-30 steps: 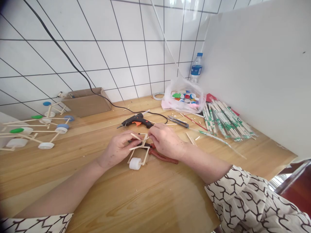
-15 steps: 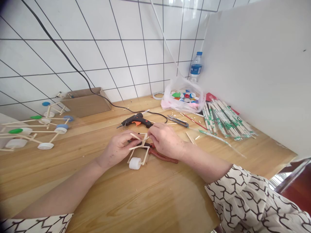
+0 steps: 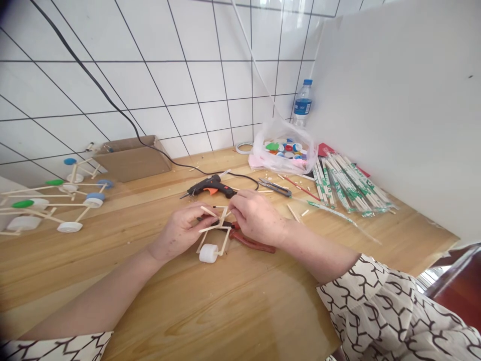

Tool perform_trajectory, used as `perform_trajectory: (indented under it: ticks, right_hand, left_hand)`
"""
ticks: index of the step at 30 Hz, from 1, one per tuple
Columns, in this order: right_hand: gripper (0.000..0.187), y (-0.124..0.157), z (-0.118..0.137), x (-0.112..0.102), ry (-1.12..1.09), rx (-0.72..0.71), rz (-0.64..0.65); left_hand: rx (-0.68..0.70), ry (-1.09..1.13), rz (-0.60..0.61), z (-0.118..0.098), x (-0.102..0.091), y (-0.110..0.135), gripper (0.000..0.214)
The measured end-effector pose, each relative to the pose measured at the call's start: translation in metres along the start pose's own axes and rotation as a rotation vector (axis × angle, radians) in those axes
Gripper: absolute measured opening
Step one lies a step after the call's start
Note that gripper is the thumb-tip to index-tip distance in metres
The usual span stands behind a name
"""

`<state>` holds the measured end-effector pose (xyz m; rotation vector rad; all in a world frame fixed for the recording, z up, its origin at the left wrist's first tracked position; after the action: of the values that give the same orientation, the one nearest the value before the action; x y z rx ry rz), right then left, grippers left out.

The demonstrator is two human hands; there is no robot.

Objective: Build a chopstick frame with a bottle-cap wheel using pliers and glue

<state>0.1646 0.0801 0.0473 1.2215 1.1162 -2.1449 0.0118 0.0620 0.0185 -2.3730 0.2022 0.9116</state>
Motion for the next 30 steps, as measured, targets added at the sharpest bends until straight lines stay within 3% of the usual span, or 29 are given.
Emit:
perform_trajectory:
  ticks: [19,24,30]
  right_hand:
    - [0.018,0.001,0.005,0.0,0.0,-0.016,0.036]
    - [0.018,0.001,0.007,-0.003,0.016,-0.052,-0.01]
    - [0.015,0.002,0.011,-0.001,0.026,-0.084,0.038]
  left_hand:
    - [0.01,0.009,-0.003,-0.003,-0.001,-0.001,0.013]
    - [0.011,0.019,-0.012,-0.003,-0.002,-0.001,0.013]
    - [0.02,0.013,-0.003,-0.004,-0.001,-0.001,0.013]
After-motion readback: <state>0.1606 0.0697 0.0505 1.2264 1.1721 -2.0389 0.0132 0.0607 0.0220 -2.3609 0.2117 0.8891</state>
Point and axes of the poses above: each hand's wrist, its own y-axis away from the middle knuckle, its own x-axis out of the palm, z = x × y, the point moved 5 cm from there along -y, towards the middle knuckle, and after that the axes turned 2 degrees about -x, right-handed, at the moved point
